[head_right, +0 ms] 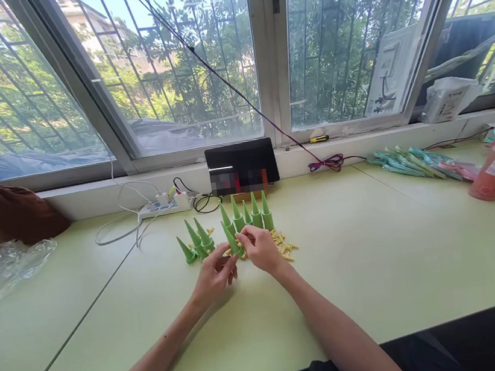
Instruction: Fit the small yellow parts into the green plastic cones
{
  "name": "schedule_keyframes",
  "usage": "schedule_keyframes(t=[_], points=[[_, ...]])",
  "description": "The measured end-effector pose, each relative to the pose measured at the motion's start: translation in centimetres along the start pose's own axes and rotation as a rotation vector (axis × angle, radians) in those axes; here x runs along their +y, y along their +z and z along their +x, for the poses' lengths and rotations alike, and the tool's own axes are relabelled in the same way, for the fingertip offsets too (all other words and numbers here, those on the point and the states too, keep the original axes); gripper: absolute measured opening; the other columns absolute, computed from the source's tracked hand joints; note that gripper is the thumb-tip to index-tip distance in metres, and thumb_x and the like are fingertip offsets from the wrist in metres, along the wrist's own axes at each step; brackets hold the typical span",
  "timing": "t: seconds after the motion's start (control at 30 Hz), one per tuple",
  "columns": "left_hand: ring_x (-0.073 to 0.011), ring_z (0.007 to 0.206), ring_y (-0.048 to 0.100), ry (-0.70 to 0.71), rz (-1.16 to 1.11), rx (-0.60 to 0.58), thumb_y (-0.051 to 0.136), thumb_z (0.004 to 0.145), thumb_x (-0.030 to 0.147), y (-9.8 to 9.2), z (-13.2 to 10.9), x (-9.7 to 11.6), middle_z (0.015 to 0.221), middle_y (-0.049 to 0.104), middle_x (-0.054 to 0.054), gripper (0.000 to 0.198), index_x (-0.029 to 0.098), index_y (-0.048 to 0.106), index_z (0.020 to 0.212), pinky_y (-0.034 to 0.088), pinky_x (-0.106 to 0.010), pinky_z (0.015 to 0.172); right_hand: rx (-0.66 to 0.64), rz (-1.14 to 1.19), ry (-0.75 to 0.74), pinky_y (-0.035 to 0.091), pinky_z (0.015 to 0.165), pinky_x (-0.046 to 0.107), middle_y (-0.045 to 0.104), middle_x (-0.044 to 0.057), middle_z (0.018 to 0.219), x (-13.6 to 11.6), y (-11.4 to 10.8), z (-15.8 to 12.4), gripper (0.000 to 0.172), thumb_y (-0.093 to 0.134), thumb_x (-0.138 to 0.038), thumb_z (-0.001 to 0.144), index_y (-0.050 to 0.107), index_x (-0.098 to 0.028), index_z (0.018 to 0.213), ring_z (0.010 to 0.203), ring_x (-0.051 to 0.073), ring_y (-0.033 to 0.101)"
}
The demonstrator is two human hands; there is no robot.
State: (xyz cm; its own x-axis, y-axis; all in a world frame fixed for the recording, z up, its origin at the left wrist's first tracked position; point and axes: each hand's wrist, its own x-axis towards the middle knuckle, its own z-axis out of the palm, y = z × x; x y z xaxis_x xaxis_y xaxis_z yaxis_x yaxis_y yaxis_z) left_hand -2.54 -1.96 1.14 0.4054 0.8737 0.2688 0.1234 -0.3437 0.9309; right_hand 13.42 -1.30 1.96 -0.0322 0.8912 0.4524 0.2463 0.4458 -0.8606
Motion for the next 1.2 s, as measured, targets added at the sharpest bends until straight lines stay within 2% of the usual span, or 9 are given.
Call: schedule_keyframes(t=[0.07, 0.17, 0.37, 0.5, 0.8, 1.2], points=[[-0.0076, 0.043, 0.048, -0.035, -0.041, 0.013, 0.058, 0.086, 0.042, 0.2, 0.1, 0.2, 0.059, 0.049, 0.004, 0.031, 0.016, 0.057, 0.105, 0.04, -0.018, 0.038, -0.001, 0.007, -0.005, 0.031, 0.047, 0.023, 0.046, -0.004, 0.054, -0.1, 0.0, 0.0, 0.03, 0.049, -0.041, 0.092, 0.051, -0.019, 0.071, 0.048, 0.01, 0.039], [-0.0084, 0.045, 0.05, -0.058, -0.097, 0.053, 0.056, 0.086, 0.045, 0.3, 0.4, 0.5, 0.064, 0.052, 0.003, 0.036, 0.016, 0.057, 0.108, 0.041, -0.02, 0.037, -0.024, 0.025, -0.01, 0.032, 0.046, 0.022, 0.047, -0.004, 0.055, -0.4, 0.1, -0.2, 0.029, 0.051, -0.043, 0.091, 0.053, -0.019, 0.075, 0.048, 0.01, 0.04], [-0.0101, 0.047, 0.052, -0.106, -0.226, 0.064, 0.056, 0.086, 0.047, 0.3, 0.6, 0.6, 0.06, 0.049, 0.004, 0.034, 0.016, 0.057, 0.098, 0.042, -0.021, 0.038, -0.093, 0.04, -0.064, 0.041, 0.053, 0.023, 0.058, -0.001, 0.068, -0.6, 0.4, -0.7, 0.022, 0.064, -0.039, 0.082, 0.058, -0.018, 0.087, 0.058, 0.012, 0.05], [-0.0087, 0.045, 0.049, -0.131, -0.274, 0.042, 0.056, 0.086, 0.048, 0.5, 0.5, 0.7, 0.059, 0.046, 0.004, 0.032, 0.016, 0.055, 0.087, 0.041, -0.021, 0.039, -0.087, 0.014, -0.092, 0.042, 0.052, 0.023, 0.057, -0.001, 0.066, -0.5, 0.6, -1.0, 0.02, 0.064, -0.037, 0.082, 0.056, -0.019, 0.082, 0.056, 0.011, 0.05], [-0.0057, 0.044, 0.042, -0.174, -0.288, 0.01, 0.058, 0.084, 0.05, 0.3, 0.4, 0.8, 0.063, 0.041, 0.005, 0.035, 0.016, 0.052, 0.078, 0.037, -0.02, 0.038, -0.138, -0.043, -0.12, 0.037, 0.049, 0.022, 0.053, -0.003, 0.063, -1.0, 0.4, -1.2, 0.018, 0.061, -0.033, 0.082, 0.05, -0.019, 0.077, 0.053, 0.01, 0.045], [-0.005, 0.045, 0.04, -0.219, -0.341, -0.063, 0.058, 0.085, 0.049, 0.0, 0.5, 0.0, 0.061, 0.04, 0.006, 0.033, 0.016, 0.054, 0.08, 0.035, -0.017, 0.039, -0.175, -0.133, -0.153, 0.033, 0.05, 0.021, 0.047, -0.006, 0.06, -1.0, 0.3, -1.2, 0.017, 0.057, -0.026, 0.083, 0.045, -0.02, 0.072, 0.051, 0.008, 0.041]])
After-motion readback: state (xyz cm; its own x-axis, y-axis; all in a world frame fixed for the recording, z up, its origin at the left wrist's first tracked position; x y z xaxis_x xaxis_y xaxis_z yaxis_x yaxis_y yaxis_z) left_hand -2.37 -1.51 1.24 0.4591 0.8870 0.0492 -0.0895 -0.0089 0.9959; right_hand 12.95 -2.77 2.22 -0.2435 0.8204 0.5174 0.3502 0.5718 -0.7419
